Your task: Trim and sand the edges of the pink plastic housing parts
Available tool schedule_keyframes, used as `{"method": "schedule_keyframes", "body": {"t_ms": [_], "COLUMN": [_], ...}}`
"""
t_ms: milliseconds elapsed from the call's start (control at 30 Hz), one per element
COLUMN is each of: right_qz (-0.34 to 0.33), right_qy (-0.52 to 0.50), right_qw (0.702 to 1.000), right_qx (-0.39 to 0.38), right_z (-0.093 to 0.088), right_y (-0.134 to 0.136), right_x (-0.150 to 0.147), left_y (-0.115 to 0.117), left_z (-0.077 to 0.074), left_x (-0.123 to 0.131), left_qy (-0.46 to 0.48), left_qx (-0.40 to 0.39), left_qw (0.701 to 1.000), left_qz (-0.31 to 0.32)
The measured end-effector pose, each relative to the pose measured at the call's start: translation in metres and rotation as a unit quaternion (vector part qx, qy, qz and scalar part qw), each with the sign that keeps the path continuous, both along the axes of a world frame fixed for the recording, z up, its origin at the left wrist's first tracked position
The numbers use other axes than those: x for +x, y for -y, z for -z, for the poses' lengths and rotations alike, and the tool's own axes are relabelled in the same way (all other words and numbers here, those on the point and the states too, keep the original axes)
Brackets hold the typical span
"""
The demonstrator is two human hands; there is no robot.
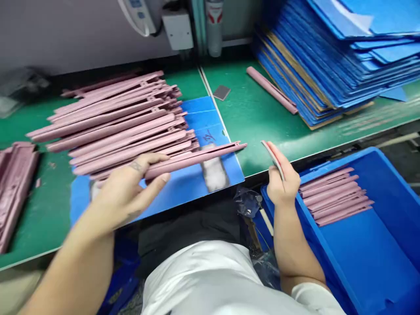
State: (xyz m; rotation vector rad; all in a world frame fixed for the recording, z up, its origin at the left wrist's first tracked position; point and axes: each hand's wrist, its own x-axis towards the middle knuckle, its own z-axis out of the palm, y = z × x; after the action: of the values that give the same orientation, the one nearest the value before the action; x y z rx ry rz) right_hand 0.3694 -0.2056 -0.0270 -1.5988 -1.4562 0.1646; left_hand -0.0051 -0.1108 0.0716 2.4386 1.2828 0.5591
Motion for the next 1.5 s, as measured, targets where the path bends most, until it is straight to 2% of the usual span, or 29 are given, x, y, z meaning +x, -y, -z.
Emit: {"method": "schedule_keyframes", "body": {"t_ms": [67, 167, 267, 333, 367, 400, 500, 533, 567, 667, 700, 733, 800, 867, 967, 1100, 1200, 1300, 1333, 1400, 1467, 1500], "right_qz": [0.009, -0.045, -0.17, -0.273, -0.295, -0.286, -0.12, -0.099, -0.108, -0.227, -0.241, -0.222, -0.116, -0.05, -0.061, -0.076, -0.053, -0.059, -0.084, -0.189, -0.286, -0.289], "right_qy": [0.093, 0.187, 0.217, 0.221, 0.223, 0.223, 0.223, 0.226, 0.231, 0.248, 0.25, 0.25, 0.248, 0.25, 0.27, 0.28, 0.269, 0.258, 0.253, 0.23, 0.205, 0.2], "right_qw": [0.995, 0.978, 0.961, 0.934, 0.926, 0.929, 0.967, 0.969, 0.967, 0.942, 0.938, 0.942, 0.959, 0.955, 0.95, 0.95, 0.952, 0.957, 0.959, 0.955, 0.935, 0.935], "right_qx": [-0.043, -0.077, 0.015, 0.065, 0.076, 0.079, -0.007, -0.024, -0.03, 0.003, 0.003, -0.008, -0.078, -0.148, -0.147, -0.115, -0.134, -0.119, -0.092, -0.011, 0.044, 0.037], "right_z": [0.002, -0.008, -0.031, -0.04, -0.041, -0.04, -0.029, -0.026, -0.024, -0.02, -0.018, -0.015, -0.008, -0.002, 0.001, 0.003, 0.0, -0.014, -0.021, -0.03, -0.03, -0.028], "right_y": [-0.018, -0.033, -0.016, -0.004, -0.003, -0.005, -0.021, -0.023, -0.022, -0.013, -0.013, -0.015, -0.027, -0.038, -0.044, -0.047, -0.05, -0.033, -0.022, -0.002, 0.006, 0.003], "right_x": [-0.008, -0.06, -0.128, -0.152, -0.153, -0.148, -0.118, -0.111, -0.108, -0.109, -0.105, -0.097, -0.072, -0.046, -0.033, -0.04, -0.052, -0.095, -0.115, -0.15, -0.161, -0.156], "left_y": [0.025, 0.043, 0.051, 0.056, 0.058, 0.06, 0.065, 0.066, 0.067, 0.068, 0.068, 0.067, 0.065, 0.06, 0.05, 0.043, 0.046, 0.055, 0.059, 0.065, 0.07, 0.071], "left_z": [0.02, 0.039, 0.043, 0.043, 0.043, 0.044, 0.047, 0.048, 0.049, 0.053, 0.054, 0.054, 0.055, 0.055, 0.056, 0.058, 0.057, 0.053, 0.051, 0.049, 0.048, 0.048], "left_x": [-0.008, -0.002, 0.004, 0.004, 0.003, 0.001, 0.0, 0.0, 0.0, -0.003, -0.005, -0.008, -0.013, -0.017, -0.019, -0.022, -0.023, -0.019, -0.017, -0.012, -0.009, -0.008], "left_qy": [0.081, 0.207, 0.278, 0.3, 0.302, 0.299, 0.272, 0.269, 0.268, 0.262, 0.255, 0.247, 0.226, 0.213, 0.196, 0.149, 0.135, 0.174, 0.191, 0.224, 0.246, 0.251], "left_qx": [-0.031, -0.056, -0.047, -0.039, -0.037, -0.038, -0.041, -0.035, -0.024, 0.013, 0.017, 0.014, -0.003, -0.004, 0.025, -0.014, -0.071, -0.095, -0.092, -0.073, -0.056, -0.053], "left_qw": [0.996, 0.976, 0.96, 0.953, 0.952, 0.954, 0.96, 0.961, 0.962, 0.965, 0.967, 0.969, 0.974, 0.977, 0.98, 0.986, 0.987, 0.98, 0.977, 0.972, 0.968, 0.966], "left_qz": [-0.029, -0.039, -0.013, 0.019, 0.017, 0.005, -0.046, -0.047, -0.036, 0.008, 0.013, 0.012, 0.003, 0.005, -0.005, -0.078, -0.059, -0.03, -0.027, -0.012, -0.006, -0.012]}}
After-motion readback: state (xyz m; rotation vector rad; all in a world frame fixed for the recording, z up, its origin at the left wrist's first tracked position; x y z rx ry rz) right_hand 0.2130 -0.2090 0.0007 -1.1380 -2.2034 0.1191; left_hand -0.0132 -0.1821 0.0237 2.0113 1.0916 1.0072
